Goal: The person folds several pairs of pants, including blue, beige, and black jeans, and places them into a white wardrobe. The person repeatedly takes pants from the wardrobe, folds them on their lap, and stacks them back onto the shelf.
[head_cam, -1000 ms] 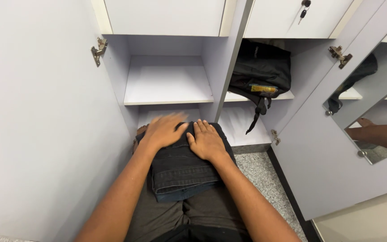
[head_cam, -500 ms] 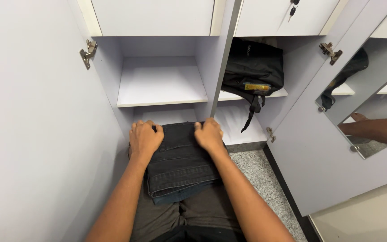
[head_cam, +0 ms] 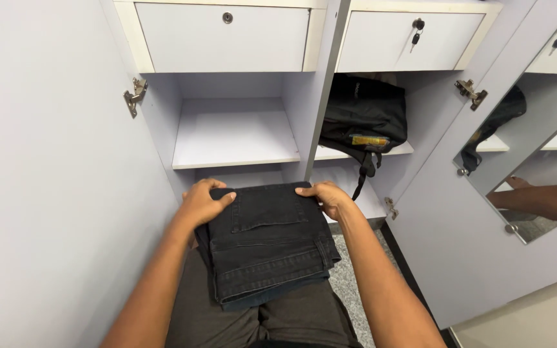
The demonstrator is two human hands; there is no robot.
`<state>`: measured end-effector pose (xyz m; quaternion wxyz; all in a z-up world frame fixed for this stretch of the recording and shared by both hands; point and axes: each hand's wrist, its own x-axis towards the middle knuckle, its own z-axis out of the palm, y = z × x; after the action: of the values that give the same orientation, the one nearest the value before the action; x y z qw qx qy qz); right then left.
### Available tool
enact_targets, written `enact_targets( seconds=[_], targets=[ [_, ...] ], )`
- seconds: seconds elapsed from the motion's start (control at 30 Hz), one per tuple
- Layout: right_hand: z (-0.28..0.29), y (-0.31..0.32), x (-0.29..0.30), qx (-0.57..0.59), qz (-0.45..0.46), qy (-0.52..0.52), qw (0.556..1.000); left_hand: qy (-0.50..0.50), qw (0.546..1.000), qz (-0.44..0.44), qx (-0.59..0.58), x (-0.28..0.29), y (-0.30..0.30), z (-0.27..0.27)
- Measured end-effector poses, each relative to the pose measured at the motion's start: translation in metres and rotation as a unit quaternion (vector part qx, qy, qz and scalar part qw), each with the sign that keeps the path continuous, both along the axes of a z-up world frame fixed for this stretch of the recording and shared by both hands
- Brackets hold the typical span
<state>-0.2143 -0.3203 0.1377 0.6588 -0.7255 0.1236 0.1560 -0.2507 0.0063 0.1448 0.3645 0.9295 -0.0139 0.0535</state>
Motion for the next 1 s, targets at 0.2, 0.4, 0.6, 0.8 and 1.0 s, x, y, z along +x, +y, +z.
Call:
enact_targets(
  seconds=[0.2,0.4,0.6,0.8,1.0],
  targets=[
    [0.015,0.016,-0.037,0.080,-0.023,-0.103,0.991,0.088,0.948,-0.083,-0.295,-0.002,0.035,0.006],
    [-0.006,0.014,-0.062,0.065,-0.002,-0.195,0.979,0.270,0.930,-0.021,-0.249,-0.033,0.037,0.020],
    [0.004,0.007,-0.062,0.071,0.011,-0.117,0.991,0.186,0.941,-0.004,-0.283,-0.015,0.038,-0.003],
    [0.081,0.004,-0.046,0.151,0.038,-0.288,0.945,0.007,0.922,-0.064,-0.382,-0.021,0.034,0.085],
    [0.141,0.012,-0.059,0.230,0.087,-0.477,0.844,-0.188,0.890,-0.138,-0.392,-0.066,0.027,0.169]
  ],
)
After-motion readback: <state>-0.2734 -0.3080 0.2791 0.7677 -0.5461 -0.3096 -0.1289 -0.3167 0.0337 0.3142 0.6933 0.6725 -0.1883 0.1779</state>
